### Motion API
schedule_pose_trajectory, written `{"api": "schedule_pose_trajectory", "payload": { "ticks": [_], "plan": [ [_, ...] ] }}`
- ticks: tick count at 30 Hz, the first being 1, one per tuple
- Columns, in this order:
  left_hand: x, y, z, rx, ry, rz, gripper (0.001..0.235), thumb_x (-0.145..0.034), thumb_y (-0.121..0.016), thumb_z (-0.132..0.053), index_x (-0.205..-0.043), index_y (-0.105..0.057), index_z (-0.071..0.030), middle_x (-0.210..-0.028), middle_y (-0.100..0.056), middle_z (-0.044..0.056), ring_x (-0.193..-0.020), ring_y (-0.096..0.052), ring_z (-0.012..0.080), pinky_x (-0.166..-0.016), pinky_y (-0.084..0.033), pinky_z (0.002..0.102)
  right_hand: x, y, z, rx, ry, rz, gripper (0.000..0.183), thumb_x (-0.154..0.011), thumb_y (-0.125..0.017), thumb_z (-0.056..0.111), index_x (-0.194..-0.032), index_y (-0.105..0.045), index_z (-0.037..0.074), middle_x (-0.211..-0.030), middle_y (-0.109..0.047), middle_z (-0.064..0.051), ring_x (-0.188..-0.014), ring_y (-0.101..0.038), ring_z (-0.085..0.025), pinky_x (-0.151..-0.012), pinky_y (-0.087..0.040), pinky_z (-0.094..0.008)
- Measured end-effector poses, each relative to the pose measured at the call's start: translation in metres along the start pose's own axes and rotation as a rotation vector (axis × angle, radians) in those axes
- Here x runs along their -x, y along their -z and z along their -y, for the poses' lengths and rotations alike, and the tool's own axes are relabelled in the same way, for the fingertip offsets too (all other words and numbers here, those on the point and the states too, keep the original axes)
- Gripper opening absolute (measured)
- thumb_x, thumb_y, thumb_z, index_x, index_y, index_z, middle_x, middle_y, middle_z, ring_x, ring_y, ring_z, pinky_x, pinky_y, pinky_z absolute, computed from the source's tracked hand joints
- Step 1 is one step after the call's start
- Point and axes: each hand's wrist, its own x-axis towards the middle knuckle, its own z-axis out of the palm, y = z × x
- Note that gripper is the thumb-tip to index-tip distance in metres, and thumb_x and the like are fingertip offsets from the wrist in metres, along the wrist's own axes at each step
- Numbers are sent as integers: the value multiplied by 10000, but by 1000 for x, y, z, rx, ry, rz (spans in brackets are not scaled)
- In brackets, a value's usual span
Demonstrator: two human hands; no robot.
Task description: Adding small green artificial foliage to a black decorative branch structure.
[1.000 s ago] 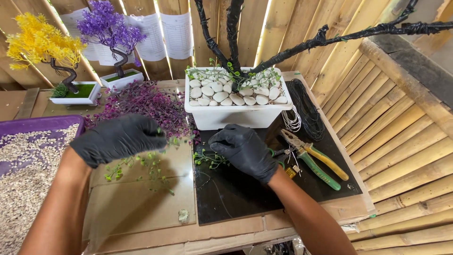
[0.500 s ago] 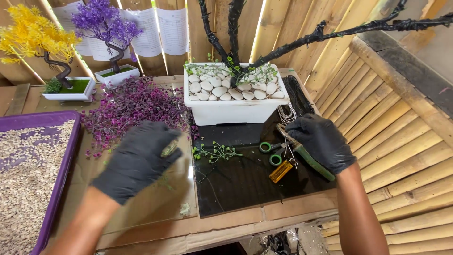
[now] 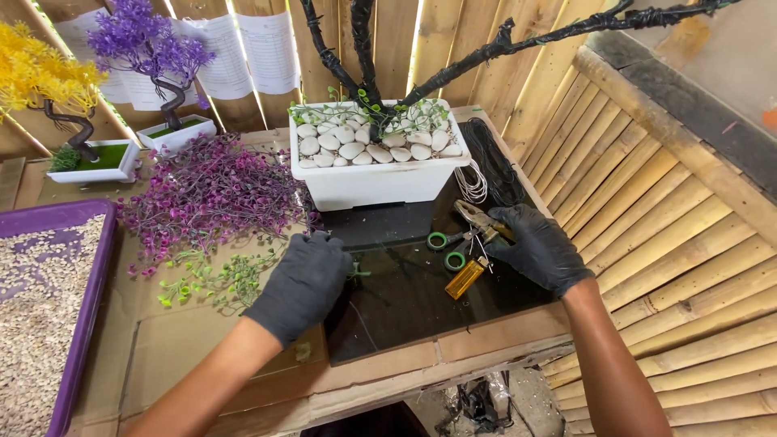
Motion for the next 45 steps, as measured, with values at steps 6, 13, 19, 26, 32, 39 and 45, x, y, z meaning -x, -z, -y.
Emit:
{"api": "schedule_pose_trajectory", "payload": {
  "ticks": [6,13,19,26,32,39,45],
  "plan": [
    [13,73,31,-72,175,204,80,-806,-634,-245,-742,-669,-213,-685,-571,61,-756,-604,319,-599,-455,442,3,-5,-4,-119,-36,-39,522,-854,-784,275,-1342,-634,165,-1208,-673,-137,-1211,-621,-398,-1024,-514,-534],
    [54,88,54,-39,379,324,149,-839,-665,-363,-912,-663,-234,-803,-641,35,-850,-640,318,-751,-512,482,0,-2,-37,-663,-84,-182,472,-846,-782,109,-1303,-664,87,-1216,-712,-124,-1131,-658,-286,-979,-533,-429],
    [56,93,53,60,317,117,184,-927,-607,-293,-1027,-664,-150,-859,-612,92,-803,-593,348,-731,-478,512,-12,12,-38,-465,-124,-271,379,-858,-746,124,-1230,-699,67,-1162,-726,-114,-1015,-678,-224,-922,-570,-338],
    [60,84,57,115,422,106,328,-932,-565,-363,-1176,-682,-177,-1091,-646,96,-992,-603,368,-808,-489,549,-39,-23,-70,30,29,-302,87,-902,-709,97,-953,-689,29,-979,-614,-141,-842,-601,-260,-698,-575,-363],
    [57,84,54,144,383,79,314,-953,-560,-322,-1170,-677,-129,-1068,-642,116,-969,-584,362,-832,-483,529,-37,-23,-51,-48,-56,-238,347,-873,-707,252,-1184,-692,100,-1079,-674,-134,-947,-663,-307,-837,-536,-425],
    [56,88,52,207,400,40,320,-923,-605,-310,-1171,-698,-129,-1078,-656,140,-975,-614,386,-813,-519,548,-32,-10,-29,50,-102,-126,566,-890,-692,422,-1384,-611,157,-1181,-661,-136,-1064,-651,-351,-852,-542,-484],
    [52,93,52,234,404,-42,270,-899,-632,-261,-1104,-721,-109,-1047,-672,135,-947,-632,380,-794,-532,538,-30,-15,-30,77,286,-402,258,-925,-694,157,-1176,-738,198,-1266,-681,-164,-1182,-552,-402,-911,-498,-526]
  ]
}}
